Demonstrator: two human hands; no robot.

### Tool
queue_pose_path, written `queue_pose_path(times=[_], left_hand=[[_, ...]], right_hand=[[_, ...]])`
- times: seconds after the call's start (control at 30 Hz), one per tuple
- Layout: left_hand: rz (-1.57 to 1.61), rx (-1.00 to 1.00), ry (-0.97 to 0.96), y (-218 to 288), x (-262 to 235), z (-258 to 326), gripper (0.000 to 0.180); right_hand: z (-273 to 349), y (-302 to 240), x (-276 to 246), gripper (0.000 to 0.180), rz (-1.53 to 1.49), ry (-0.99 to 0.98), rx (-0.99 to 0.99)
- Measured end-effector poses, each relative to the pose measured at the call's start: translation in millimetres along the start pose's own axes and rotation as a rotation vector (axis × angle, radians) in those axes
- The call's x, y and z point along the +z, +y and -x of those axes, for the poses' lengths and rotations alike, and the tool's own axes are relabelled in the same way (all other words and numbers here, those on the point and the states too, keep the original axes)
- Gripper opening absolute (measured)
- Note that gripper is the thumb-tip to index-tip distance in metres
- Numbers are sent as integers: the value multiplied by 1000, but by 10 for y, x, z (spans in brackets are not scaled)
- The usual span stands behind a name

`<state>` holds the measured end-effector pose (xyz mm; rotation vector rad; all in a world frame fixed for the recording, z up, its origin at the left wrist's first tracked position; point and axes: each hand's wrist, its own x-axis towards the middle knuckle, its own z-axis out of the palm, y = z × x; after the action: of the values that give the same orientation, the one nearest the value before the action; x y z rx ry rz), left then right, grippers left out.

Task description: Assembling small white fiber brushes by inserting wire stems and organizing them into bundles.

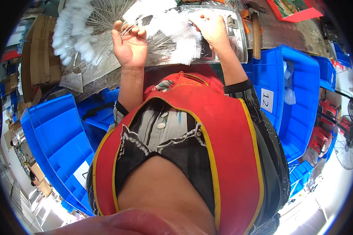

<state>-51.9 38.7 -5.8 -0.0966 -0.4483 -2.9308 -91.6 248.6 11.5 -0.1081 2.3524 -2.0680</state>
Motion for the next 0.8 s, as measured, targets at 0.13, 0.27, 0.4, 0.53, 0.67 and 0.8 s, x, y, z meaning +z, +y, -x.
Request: queue_pose_path(times=[0.13, 0.27, 0.4, 0.53, 0.67, 0.8], left_hand=[[75, 23, 64, -74, -117, 1, 25], [78, 71, 117, -87, -186, -35, 25], [115, 113, 94, -122, -322, -113, 24], [113, 170, 132, -104, -390, -150, 24], [117, 190, 173, -106, -315, -167, 25], [90, 202, 104, -10, -310, -201, 26]], right_hand=[[-29, 39, 30, 12, 95, -84, -41], [-67, 147, 55, 5, -56, -79, -117], [-124, 219, 134, 7, -255, 118, -231], [-197, 100, 67, 7, -337, 340, -209], [-303, 16, -226, 10, -214, 526, -388], [-165, -165, -352, 6, -207, 591, -394]])
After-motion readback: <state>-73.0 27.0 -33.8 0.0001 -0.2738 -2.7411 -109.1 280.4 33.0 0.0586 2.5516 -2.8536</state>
